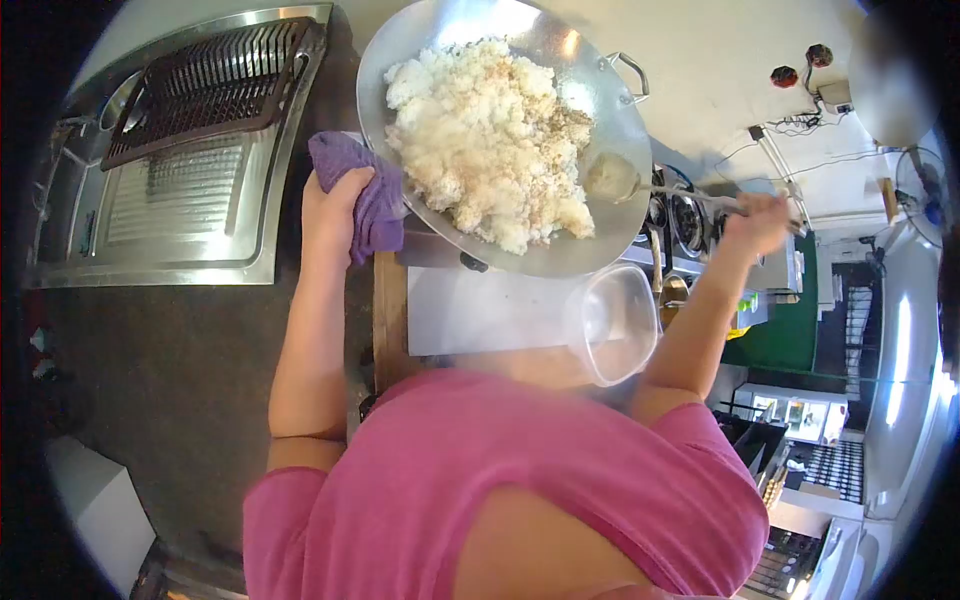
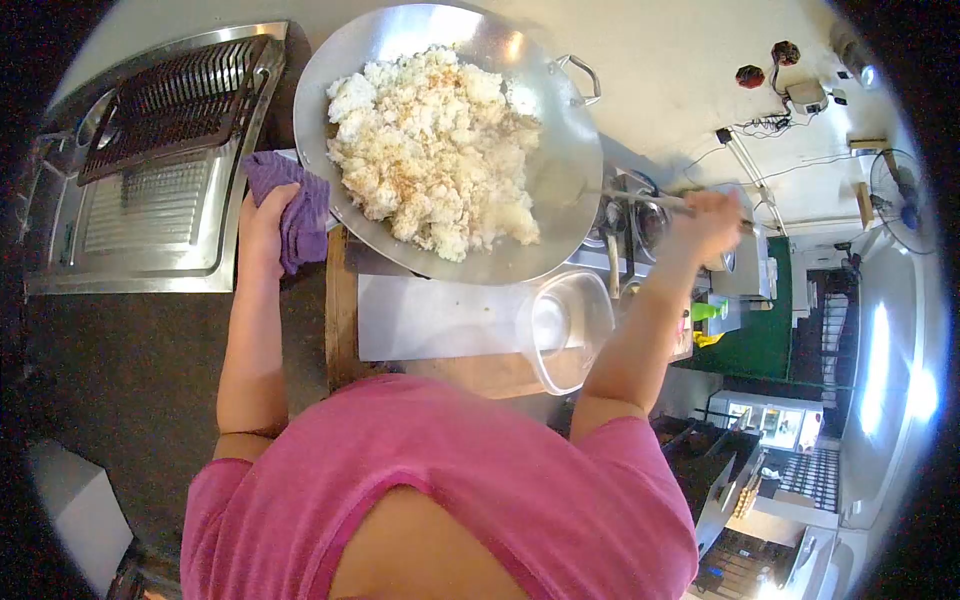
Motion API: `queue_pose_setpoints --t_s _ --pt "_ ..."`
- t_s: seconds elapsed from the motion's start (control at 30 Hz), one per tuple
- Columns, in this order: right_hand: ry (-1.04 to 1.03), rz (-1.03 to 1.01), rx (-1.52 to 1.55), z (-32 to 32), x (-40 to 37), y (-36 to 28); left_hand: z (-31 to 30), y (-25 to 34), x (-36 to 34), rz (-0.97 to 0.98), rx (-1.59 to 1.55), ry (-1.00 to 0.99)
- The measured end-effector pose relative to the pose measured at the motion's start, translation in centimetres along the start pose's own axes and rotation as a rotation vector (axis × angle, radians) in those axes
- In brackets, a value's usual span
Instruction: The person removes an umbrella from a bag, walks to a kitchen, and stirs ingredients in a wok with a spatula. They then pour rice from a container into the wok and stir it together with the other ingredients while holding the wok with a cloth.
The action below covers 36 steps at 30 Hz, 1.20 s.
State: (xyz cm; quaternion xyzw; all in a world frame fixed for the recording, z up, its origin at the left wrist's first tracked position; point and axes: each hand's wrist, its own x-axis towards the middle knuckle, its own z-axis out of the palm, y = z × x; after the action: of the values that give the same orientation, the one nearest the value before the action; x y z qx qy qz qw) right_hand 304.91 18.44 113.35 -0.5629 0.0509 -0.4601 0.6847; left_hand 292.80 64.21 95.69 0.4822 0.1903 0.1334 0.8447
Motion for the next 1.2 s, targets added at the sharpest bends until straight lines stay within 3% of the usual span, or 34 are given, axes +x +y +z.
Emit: queue_pose_setpoints --t_s 0.1,0.17,0.23,0.3,0.33,0.4,0.43,0.47,0.5,0.53,0.57,0.7,0.8,0.83,0.9,1.03,1.1,1.2 --pt "0.136 0.272 0.079 -3.3 5.9 12.6 0.1 0.3 -0.1 0.003 -0.005 -0.016" --pt "0.269 0.380 0.056 0.2 1.0 16.1 -0.3 -0.2 0.1 -0.012 -0.025 -0.029" --pt "0.248 0.447 0.091 4.9 -5.6 15.7 -0.3 -0.1 0.4 -0.017 -0.041 -0.059" --pt "0.042 0.471 0.326 7.3 -8.2 12.5 -0.3 -0.1 0.4 -0.066 -0.052 -0.062" --pt "0.060 0.470 0.325 7.8 -9.5 9.8 -0.4 -0.5 0.6 -0.072 -0.064 -0.065" --pt "-0.438 0.181 0.439 9.3 -11.7 3.5 -0.4 -0.4 0.7 -0.070 -0.058 -0.061" --pt "-0.465 0.187 0.436 8.9 -10.9 1.6 -0.5 -0.4 0.6 -0.071 -0.058 -0.054" --pt "-0.694 0.211 0.622 7.4 -8.9 0.9 -0.5 -0.2 0.5 -0.074 -0.058 -0.051" --pt "-0.661 0.105 0.519 7.0 -7.5 -0.2 -0.4 0.0 0.5 -0.071 -0.039 -0.041" --pt "-0.519 0.139 0.485 6.6 -6.3 -1.2 -0.3 0.1 0.5 -0.070 -0.020 -0.032" --pt "-0.524 0.138 0.485 5.9 -4.3 -0.7 -0.3 0.0 0.7 -0.069 -0.024 -0.030" --pt "-0.037 0.106 0.068 2.8 3.1 8.7 -0.6 0.1 1.0 -0.062 -0.006 -0.029" --pt "0.154 0.403 0.079 3.4 0.5 18.3 -0.8 -0.1 0.9 -0.085 0.002 -0.063" --pt "0.126 0.516 0.137 4.7 -2.0 19.8 -0.8 0.0 1.0 -0.090 -0.009 -0.088" --pt "-0.075 0.623 0.276 7.8 -6.0 17.0 0.3 0.6 0.1 -0.048 -0.001 -0.044" --pt "-0.645 0.188 0.487 11.8 -10.2 3.8 0.1 0.6 0.2 -0.061 0.013 -0.018" --pt "-0.782 0.125 0.516 10.5 -7.5 0.7 0.1 0.7 0.1 -0.063 0.007 -0.028" --pt "-0.737 0.080 0.521 8.5 -2.1 0.3 0.5 1.1 -0.2 -0.041 0.016 -0.006"
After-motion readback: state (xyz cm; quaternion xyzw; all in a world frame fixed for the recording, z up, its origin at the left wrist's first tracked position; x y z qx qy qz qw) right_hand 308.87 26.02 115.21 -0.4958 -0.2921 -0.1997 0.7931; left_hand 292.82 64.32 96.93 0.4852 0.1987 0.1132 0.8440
